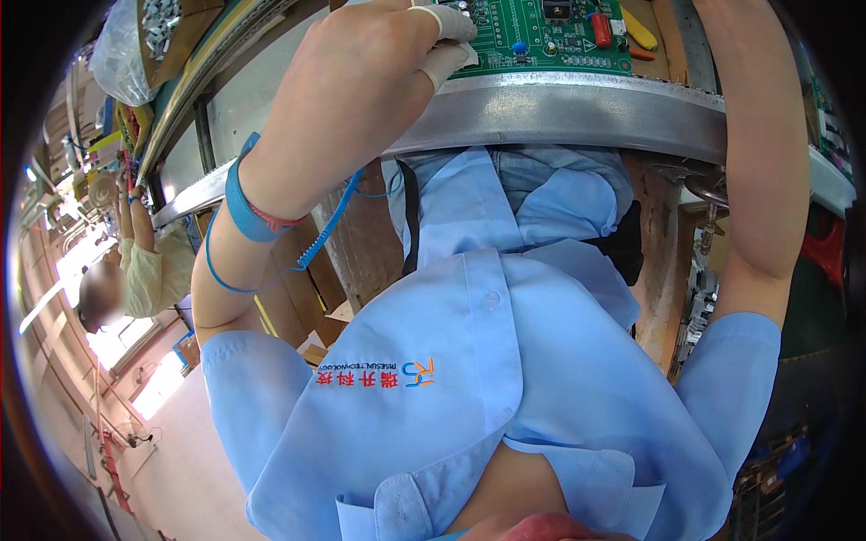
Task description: Assembling electronic components onto printed circuit boards (PCBs) at an industrial workstation.
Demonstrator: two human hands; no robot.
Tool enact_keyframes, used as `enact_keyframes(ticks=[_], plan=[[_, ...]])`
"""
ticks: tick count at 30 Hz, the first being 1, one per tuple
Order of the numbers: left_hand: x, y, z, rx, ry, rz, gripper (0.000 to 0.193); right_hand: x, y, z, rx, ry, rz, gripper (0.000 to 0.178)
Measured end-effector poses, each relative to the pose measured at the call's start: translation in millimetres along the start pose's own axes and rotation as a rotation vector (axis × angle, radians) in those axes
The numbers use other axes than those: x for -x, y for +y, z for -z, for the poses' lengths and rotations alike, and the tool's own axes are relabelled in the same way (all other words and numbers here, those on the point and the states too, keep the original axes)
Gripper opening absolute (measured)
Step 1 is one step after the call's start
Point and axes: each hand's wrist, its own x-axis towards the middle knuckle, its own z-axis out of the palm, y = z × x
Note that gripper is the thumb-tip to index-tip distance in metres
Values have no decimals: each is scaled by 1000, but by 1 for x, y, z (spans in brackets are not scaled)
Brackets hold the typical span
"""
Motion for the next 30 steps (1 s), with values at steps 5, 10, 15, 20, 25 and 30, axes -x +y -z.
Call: enact_keyframes(ticks=[5, 10, 15, 20, 25, 30], plan=[[3, 3, -2, -25, 32, -13, 15, -2, 0, 0, -5, 2, -12, 38], [-2, 2, 6, 31, 150, -160, 20, -13, 17, 8, 8, -60, 100, 38], [-10, -16, 22, 170, 105, 200, 20, -11, 8, 6, -110, -108, 48, 28], [-10, -20, 23, 796, 306, -171, 16, -6, 7, 5, -247, -113, -95, 30], [-1, -11, 29, 342, 38, -3, 20, -7, 2, 1, -150, -98, -119, 31], [5, -16, -12, 14, 157, -200, 33, -10, 1, -1, -107, -94, -155, 34]])
